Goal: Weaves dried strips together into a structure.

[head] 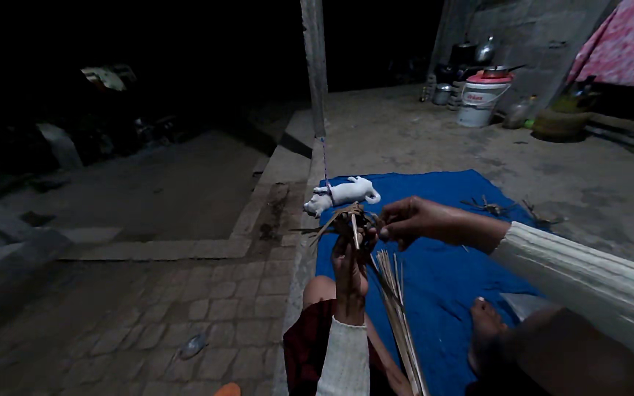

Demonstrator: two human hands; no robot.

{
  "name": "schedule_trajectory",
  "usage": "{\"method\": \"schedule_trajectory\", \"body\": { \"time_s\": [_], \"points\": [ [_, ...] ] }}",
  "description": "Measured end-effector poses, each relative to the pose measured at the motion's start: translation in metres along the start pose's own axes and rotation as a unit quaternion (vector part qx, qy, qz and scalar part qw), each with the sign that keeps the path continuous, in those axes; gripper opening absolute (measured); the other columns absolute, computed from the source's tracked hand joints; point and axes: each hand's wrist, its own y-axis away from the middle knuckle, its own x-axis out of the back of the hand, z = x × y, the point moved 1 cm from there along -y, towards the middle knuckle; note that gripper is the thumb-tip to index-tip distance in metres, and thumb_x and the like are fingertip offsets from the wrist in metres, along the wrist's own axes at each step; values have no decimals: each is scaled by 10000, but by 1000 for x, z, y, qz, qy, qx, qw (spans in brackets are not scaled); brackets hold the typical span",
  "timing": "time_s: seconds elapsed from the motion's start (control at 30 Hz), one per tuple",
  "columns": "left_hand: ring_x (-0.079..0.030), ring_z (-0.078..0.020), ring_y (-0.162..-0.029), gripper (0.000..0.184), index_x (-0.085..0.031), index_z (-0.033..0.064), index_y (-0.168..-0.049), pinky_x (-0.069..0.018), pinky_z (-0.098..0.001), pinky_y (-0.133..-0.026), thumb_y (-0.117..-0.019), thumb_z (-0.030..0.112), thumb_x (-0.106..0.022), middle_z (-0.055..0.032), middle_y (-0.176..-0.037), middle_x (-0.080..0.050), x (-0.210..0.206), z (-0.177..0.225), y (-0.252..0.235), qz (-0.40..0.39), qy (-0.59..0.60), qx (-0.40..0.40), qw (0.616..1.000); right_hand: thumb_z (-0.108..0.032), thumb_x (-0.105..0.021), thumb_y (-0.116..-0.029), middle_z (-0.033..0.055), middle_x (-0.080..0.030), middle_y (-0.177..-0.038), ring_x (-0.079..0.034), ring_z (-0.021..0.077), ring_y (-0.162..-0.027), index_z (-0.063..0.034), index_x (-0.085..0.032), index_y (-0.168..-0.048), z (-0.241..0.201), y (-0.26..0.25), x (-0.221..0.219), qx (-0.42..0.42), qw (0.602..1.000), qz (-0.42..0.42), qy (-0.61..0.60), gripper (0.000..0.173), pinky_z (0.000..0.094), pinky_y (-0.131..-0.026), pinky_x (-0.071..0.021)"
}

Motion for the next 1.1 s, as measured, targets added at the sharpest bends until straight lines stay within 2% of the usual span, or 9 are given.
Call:
{"method": "schedule_trajectory", "body": {
  "time_s": [0.2,0.3,0.47,0.57,0.67,0.77,0.87,1.0,1.1],
  "points": [
    [-721,-166,-785,136,-635,-41,-1011,-625,-330,-774,-929,-75,-533,-90,-863,-714,-8,-2,3,24,-24,23,999,-18,-601,-998,51,-668,-804,-647,100,-657,5,-641,-1017,1,-7,-8,66,995,66,-43,50,249,-648,-571],
    [-704,-155,-782,158,-598,-47,-1058,-620,-329,-770,-926,-59,-511,-83,-867,-690,-9,-5,4,33,-33,27,999,-14,-615,-979,24,-644,-741,-612,66,-623,15,-662,-1001,5,-10,-11,110,990,83,8,59,230,-629,-545],
    [-724,-198,-804,173,-616,-70,-1060,-627,-354,-784,-896,-61,-562,-132,-902,-712,-11,-3,5,29,-21,37,999,-48,-631,-979,27,-649,-755,-623,68,-652,-3,-680,-977,11,-12,-9,168,976,117,74,67,242,-657,-557],
    [-731,-187,-791,150,-613,-66,-1032,-630,-343,-775,-905,-75,-533,-115,-878,-720,-13,-1,8,33,-38,37,998,-47,-647,-975,18,-645,-762,-601,50,-652,-5,-689,-980,7,-10,-10,150,979,103,94,59,221,-649,-532],
    [-689,-101,-741,170,-624,-14,-989,-611,-296,-748,-908,-78,-489,-21,-810,-690,-12,-2,10,42,-92,24,995,-65,-639,-986,26,-653,-802,-609,47,-672,-7,-697,-1008,4,-9,-11,116,983,62,126,85,222,-653,-536],
    [-700,-102,-750,184,-649,-21,-980,-614,-290,-748,-905,-73,-490,-31,-816,-707,-9,-2,9,37,-84,18,996,-83,-615,-1005,9,-627,-761,-597,42,-648,2,-665,-1023,5,-8,-9,117,988,38,93,101,216,-642,-528],
    [-684,-78,-724,234,-638,-6,-935,-597,-253,-731,-918,-104,-426,-8,-779,-693,-11,0,10,43,-105,22,993,-99,-624,-1005,2,-623,-737,-600,47,-640,-1,-646,-1004,3,-7,-7,112,991,43,57,100,217,-646,-531],
    [-715,-133,-765,163,-647,-22,-958,-613,-308,-762,-865,-72,-523,-57,-826,-723,-6,-4,10,14,-83,38,996,-78,-613,-1007,3,-608,-730,-587,45,-638,-6,-650,-932,4,-8,-8,109,991,73,36,110,206,-638,-520],
    [-725,-138,-786,151,-676,-9,-947,-614,-321,-787,-828,-56,-596,-56,-837,-736,-4,-4,11,-11,-82,40,996,-76,-598,-1021,37,-642,-788,-627,69,-667,7,-648,-957,4,-8,-9,85,992,92,24,116,222,-653,-552]
  ]
}}
